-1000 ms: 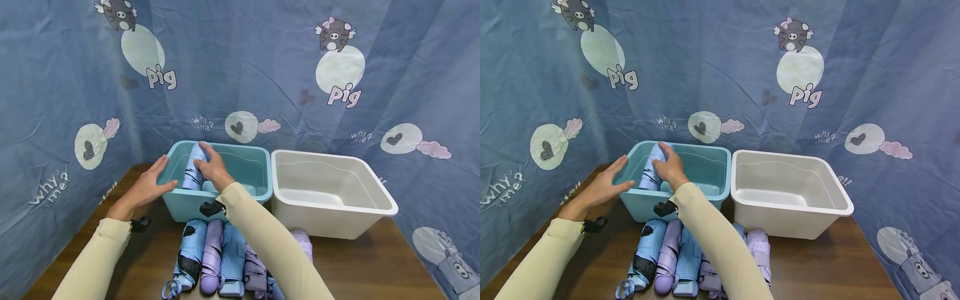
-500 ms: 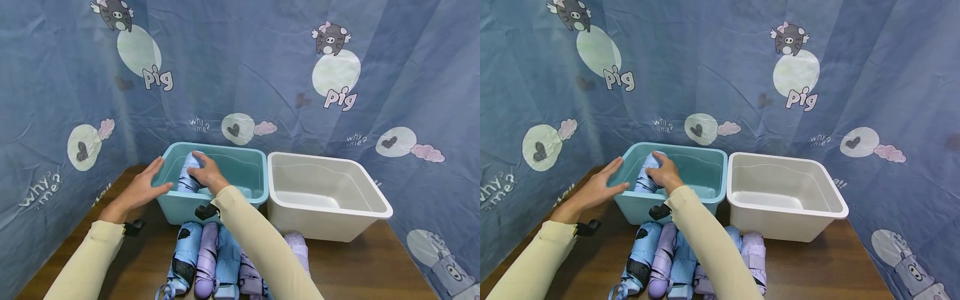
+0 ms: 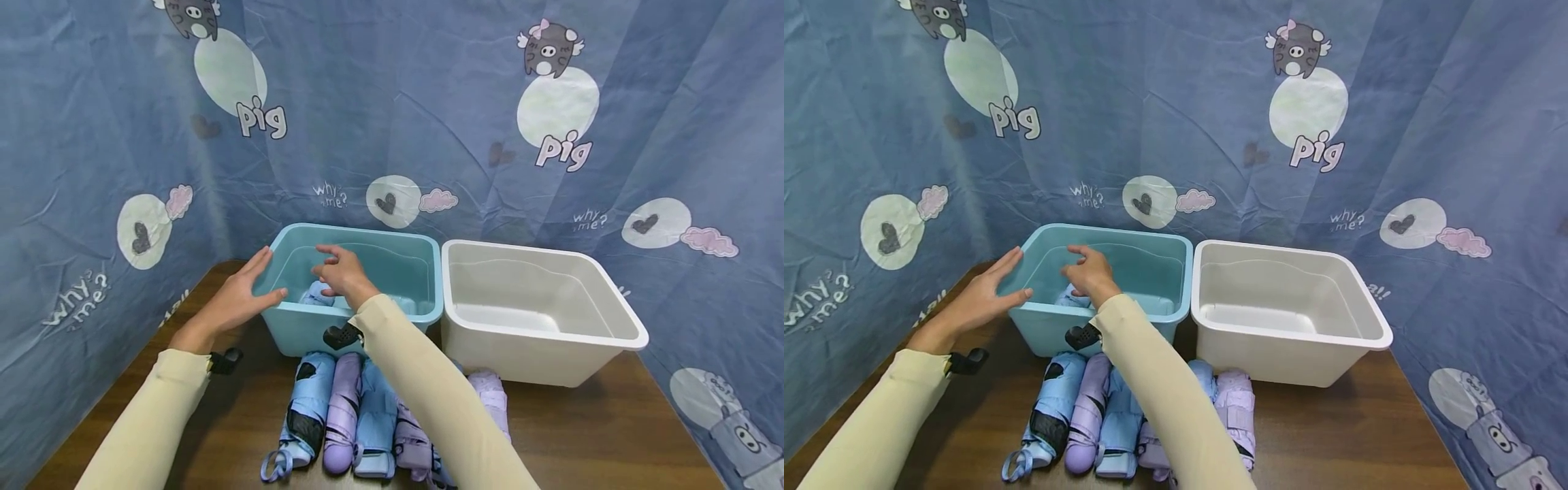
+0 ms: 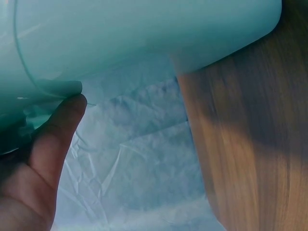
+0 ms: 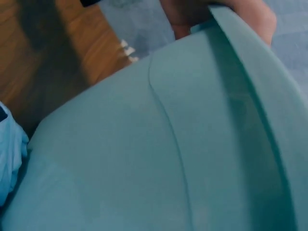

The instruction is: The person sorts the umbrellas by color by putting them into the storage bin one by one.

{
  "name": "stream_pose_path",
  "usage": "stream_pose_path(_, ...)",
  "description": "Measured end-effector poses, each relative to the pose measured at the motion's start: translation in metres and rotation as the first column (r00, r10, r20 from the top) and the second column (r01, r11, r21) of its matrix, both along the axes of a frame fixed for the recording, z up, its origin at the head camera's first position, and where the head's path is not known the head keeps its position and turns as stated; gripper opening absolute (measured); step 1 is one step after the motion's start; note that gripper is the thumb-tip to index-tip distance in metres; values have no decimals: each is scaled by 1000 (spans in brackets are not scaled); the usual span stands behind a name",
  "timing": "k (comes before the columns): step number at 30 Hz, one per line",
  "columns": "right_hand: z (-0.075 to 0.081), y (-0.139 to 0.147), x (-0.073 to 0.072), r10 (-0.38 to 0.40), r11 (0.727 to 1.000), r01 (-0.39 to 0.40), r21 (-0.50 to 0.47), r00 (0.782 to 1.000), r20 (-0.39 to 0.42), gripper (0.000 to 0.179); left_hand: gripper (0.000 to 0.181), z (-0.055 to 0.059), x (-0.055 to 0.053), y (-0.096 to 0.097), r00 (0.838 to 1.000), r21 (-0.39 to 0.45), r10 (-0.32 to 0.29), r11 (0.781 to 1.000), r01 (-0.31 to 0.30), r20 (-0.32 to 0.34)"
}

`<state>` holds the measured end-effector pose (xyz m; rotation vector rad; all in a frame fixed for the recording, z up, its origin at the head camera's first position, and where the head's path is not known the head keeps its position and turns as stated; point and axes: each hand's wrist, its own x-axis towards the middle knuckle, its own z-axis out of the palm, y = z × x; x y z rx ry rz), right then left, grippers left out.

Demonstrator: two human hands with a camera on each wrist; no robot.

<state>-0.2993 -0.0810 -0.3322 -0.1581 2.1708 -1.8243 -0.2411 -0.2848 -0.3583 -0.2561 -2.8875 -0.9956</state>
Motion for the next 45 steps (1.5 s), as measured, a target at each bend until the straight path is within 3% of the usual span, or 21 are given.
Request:
stream_pose_path(9,12,20,2,31,995,-35,-97,999,-38,36,93,5,-3,2,1000,15,-15,1000,16,-21)
stream_pose_path(14,15,36,11,72,992,-80,-103,995,-76,34,93,8,2,-4,1000,18,2,1000,-2,-29)
stream_pose_path(21,16,73,23,87,990,-101,-103,987,-139,34,82,4,4,-2,998,40,-23,999,25,-50)
stream_pose_path(28,22,113,35,71,994,-88,-62,970,-232,35,77,0,1,0,992,61,-58,996,65,-110)
stream_pose_path(36,26,150,41,31,996,-55,-75,955,-296,36,75,4,1,2,989,84,-67,993,78,-135)
stream_pose_path(45,35,191,56,15,998,-31,-49,953,-303,38,76,-1,-1,2,993,78,-51,995,59,-103)
